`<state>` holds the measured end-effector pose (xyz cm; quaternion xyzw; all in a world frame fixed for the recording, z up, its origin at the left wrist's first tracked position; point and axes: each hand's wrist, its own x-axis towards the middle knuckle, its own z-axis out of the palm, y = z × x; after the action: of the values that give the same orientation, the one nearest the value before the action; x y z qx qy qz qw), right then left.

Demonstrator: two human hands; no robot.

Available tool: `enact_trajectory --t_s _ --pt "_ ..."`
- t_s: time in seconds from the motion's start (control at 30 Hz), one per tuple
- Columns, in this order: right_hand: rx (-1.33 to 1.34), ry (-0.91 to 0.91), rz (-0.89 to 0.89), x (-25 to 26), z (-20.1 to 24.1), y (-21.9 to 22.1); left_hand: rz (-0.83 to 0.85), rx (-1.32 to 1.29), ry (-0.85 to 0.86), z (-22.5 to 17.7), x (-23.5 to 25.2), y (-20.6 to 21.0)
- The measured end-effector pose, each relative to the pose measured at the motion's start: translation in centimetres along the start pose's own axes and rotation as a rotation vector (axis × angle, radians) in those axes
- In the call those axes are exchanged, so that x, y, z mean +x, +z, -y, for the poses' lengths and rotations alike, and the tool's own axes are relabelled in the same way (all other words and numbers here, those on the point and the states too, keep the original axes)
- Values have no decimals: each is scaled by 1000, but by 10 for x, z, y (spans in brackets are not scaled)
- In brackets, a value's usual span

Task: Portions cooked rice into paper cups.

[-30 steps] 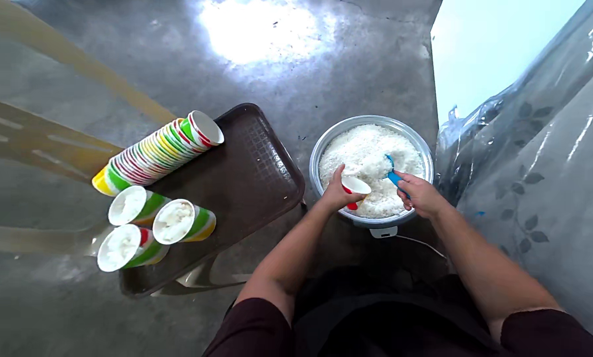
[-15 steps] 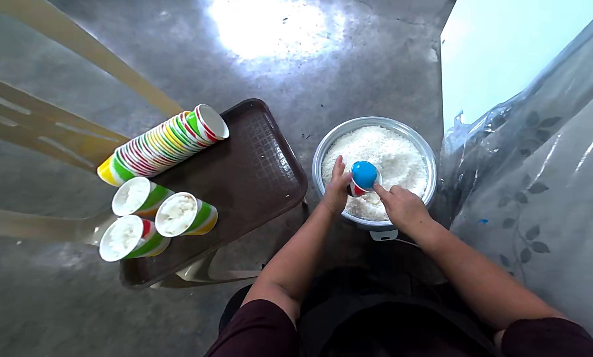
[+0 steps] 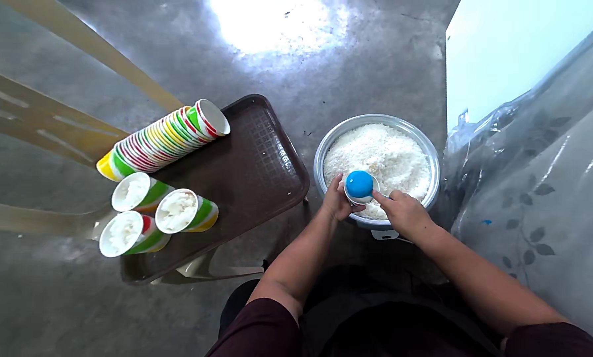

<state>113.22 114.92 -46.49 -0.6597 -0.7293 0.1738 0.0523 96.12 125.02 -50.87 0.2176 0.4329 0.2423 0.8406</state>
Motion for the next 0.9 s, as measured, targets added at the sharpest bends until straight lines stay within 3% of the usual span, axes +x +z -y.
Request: enact_trajectory --t_s 0.17,0.27,0.4,0.53,0.67,0.77,0.9 --pt "282 158 -54 8 -7 -10 -8 -21 46 17 6 -1" --pt "421 362 -77 42 -51 -7 -97 -20 29 20 5 -2" --pt "382 585 -45 92 -105 19 -252 97 85 12 -10 -1" --pt "433 499 76 108 -88 46 -440 102 161 5 -15 -11" --pt "515 338 161 96 -68 79 -482 53 244 2 -11 -23" --pt "766 523 182 78 -57 74 -511 71 262 5 1 -26" --pt "1425 785 114 59 -64 67 -516 181 266 5 6 -24"
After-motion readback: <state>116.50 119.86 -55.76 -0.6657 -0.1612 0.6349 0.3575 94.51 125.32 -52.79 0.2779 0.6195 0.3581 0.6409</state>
